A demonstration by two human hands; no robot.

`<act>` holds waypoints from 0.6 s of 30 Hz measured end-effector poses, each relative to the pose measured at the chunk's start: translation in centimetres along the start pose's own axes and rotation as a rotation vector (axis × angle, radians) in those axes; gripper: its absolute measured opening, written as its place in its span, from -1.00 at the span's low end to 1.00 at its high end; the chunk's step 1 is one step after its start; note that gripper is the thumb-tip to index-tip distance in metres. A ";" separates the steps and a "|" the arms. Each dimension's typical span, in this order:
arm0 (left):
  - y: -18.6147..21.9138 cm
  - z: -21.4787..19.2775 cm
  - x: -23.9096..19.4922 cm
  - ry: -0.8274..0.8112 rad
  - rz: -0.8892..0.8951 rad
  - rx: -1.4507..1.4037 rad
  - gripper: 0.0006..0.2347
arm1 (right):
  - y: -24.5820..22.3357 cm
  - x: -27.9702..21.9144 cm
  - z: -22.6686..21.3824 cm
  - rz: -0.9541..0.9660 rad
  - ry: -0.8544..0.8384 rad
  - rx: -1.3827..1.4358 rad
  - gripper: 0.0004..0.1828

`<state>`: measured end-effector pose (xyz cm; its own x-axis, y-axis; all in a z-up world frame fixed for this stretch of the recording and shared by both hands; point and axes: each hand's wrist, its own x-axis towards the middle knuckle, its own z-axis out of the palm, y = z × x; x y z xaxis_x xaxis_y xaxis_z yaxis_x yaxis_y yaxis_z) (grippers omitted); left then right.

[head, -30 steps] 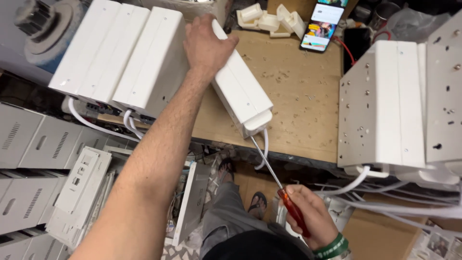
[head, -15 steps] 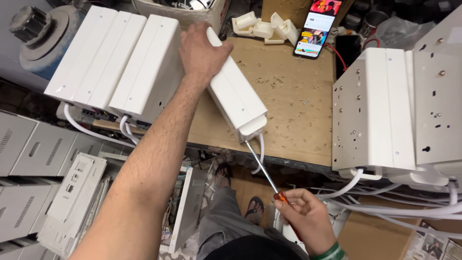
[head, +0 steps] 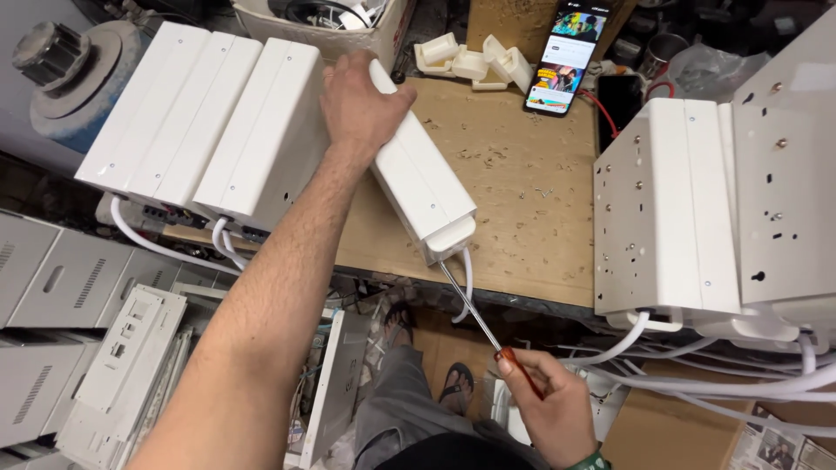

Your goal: The person attaches a white end cap to a white metal enclosure on a cluttered workbench, holding the enclosure steady with one hand while driving screws with a red-handled screwdriver in the other. They reposition the enclosure several times to fasten different sides, then press on the panel to check it.

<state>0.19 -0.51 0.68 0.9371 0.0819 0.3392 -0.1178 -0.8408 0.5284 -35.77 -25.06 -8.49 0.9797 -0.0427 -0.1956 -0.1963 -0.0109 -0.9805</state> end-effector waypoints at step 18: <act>-0.5 0.0 -0.1 0.077 0.024 -0.016 -0.44 | -2.6 1.5 0.3 0.760 -0.194 0.561 -0.59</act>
<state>0.15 -0.10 0.37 0.9061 0.1030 0.4103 -0.1458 -0.8344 0.5315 -33.75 -24.83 -6.27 0.5984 0.3253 -0.7322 -0.7827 0.4330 -0.4472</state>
